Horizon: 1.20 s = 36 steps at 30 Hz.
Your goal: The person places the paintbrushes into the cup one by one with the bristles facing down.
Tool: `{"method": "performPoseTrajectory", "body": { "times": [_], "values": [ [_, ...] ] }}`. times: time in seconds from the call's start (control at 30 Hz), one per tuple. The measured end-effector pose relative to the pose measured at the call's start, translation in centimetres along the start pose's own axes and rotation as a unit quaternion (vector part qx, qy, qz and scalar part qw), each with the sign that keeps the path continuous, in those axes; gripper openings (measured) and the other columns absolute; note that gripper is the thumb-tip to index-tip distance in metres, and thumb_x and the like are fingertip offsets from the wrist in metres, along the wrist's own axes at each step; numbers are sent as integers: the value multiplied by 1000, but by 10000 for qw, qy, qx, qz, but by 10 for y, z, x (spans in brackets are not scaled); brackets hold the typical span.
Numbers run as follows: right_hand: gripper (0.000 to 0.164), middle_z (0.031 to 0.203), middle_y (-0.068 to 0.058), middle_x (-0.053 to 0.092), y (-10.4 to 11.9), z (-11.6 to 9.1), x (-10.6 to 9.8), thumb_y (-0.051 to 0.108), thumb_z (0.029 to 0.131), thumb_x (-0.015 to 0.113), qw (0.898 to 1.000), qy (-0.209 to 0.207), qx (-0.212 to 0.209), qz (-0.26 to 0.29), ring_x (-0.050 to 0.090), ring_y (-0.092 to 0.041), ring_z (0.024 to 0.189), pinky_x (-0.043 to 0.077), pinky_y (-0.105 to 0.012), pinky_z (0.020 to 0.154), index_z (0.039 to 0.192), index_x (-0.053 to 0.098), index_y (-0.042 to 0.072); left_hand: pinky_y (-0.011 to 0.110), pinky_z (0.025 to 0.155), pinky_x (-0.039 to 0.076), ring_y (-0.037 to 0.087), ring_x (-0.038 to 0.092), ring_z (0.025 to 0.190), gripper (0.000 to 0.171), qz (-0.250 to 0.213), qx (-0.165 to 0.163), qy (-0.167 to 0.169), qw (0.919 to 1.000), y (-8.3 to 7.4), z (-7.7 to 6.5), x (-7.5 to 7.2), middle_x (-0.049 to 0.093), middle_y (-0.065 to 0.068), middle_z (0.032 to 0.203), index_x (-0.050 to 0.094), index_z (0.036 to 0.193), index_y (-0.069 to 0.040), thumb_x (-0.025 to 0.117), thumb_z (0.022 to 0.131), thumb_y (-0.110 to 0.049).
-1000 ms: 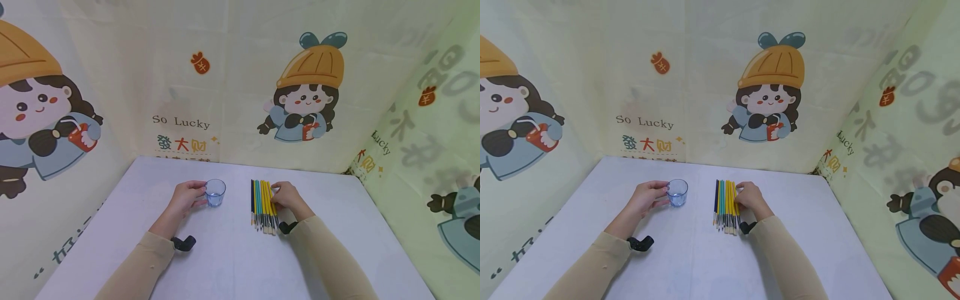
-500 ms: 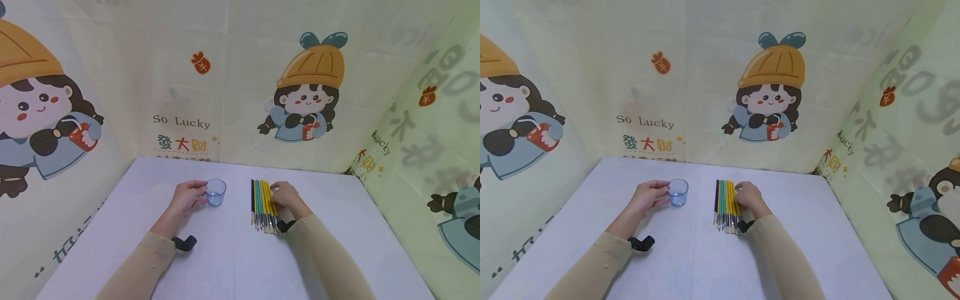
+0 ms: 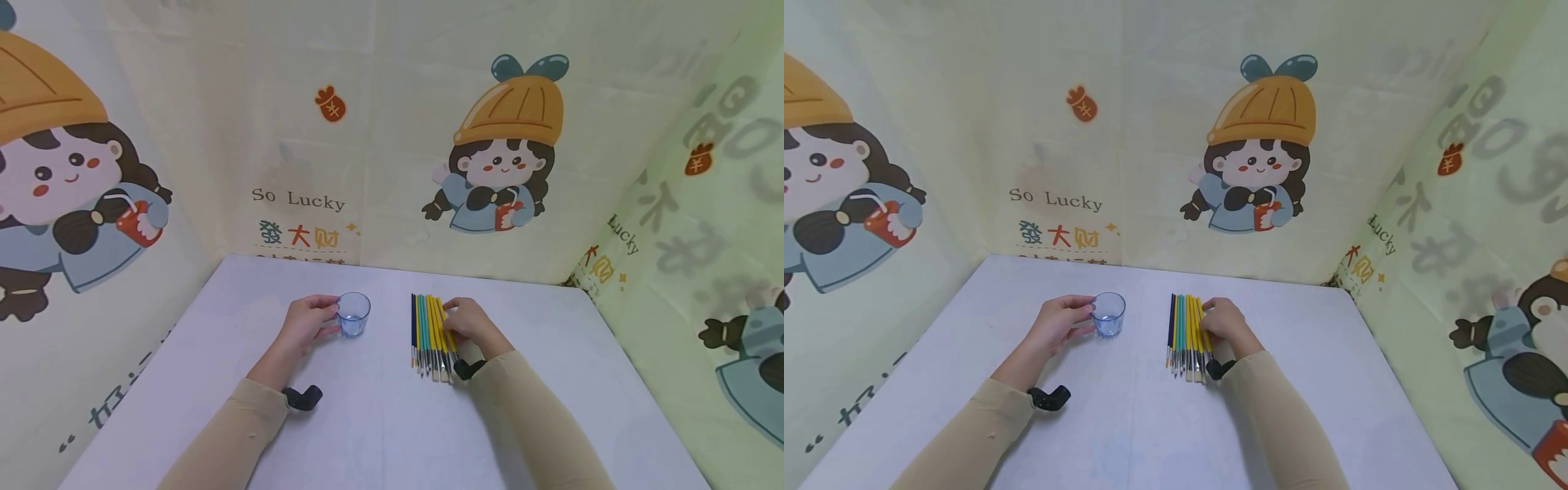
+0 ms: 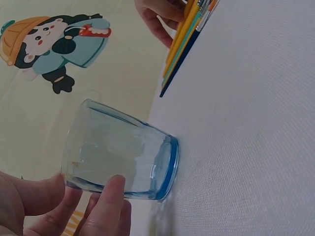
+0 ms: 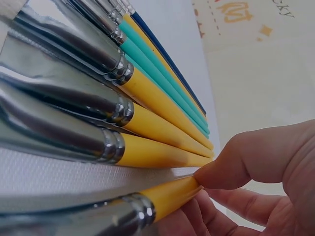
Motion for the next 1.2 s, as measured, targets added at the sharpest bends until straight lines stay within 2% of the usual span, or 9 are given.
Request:
{"method": "performPoseTrajectory", "body": {
  "times": [0.3, 0.57, 0.73, 0.93, 1.2],
  "values": [
    [57, 129, -19, 66, -3, 0, -1, 11, 91, 76, 9993, 2, 143, 356, 69, -25, 87, 63, -26, 68, 145, 60, 9, 38, 99, 65, 30, 67, 128, 37, 12, -9, -2, 10000, 1, -1, 1, 62, 16, 141, 67, 144, -11, 67, 108, -17],
    [58, 123, -17, 66, -9, 3, -1, 10, 90, 75, 9978, -69, 57, 652, 67, -26, 88, 61, -26, 68, 146, 59, 11, 39, 101, 65, 30, 67, 129, 38, 52, 6, 2, 10000, 1, 0, 1, 62, 16, 142, 66, 145, -12, 67, 108, -17],
    [58, 122, -18, 66, -11, -2, -4, 9, 90, 72, 9963, -20, -190, 834, 67, -26, 89, 62, -26, 68, 146, 57, 11, 37, 96, 67, 29, 67, 126, 37, -35, 138, 25, 9999, 2, -1, 1, 61, 18, 141, 66, 144, -8, 66, 108, -15],
    [63, 121, -17, 62, -11, -11, -7, 5, 91, 68, 9906, -40, -545, 1252, 66, -26, 91, 65, -27, 74, 151, 53, 13, 35, 94, 67, 29, 68, 125, 33, -61, 145, 24, 9999, 3, 1, 1, 62, 17, 141, 68, 141, -10, 67, 108, -15],
    [63, 110, -11, 57, -1, -18, -10, 3, 94, 66, 9786, -171, -1091, 1734, 61, -25, 93, 68, -32, 77, 154, 50, 14, 41, 100, 65, 29, 68, 126, 33, -41, 138, 36, 9999, 3, 1, 0, 62, 17, 141, 68, 140, -10, 67, 108, -16]
  ]
}}
Point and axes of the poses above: each hand's wrist, its own z-axis towards the middle knuckle, its own x-axis out of the palm, y = z × x, the point moved 1 cm from there along z, towards the middle knuckle
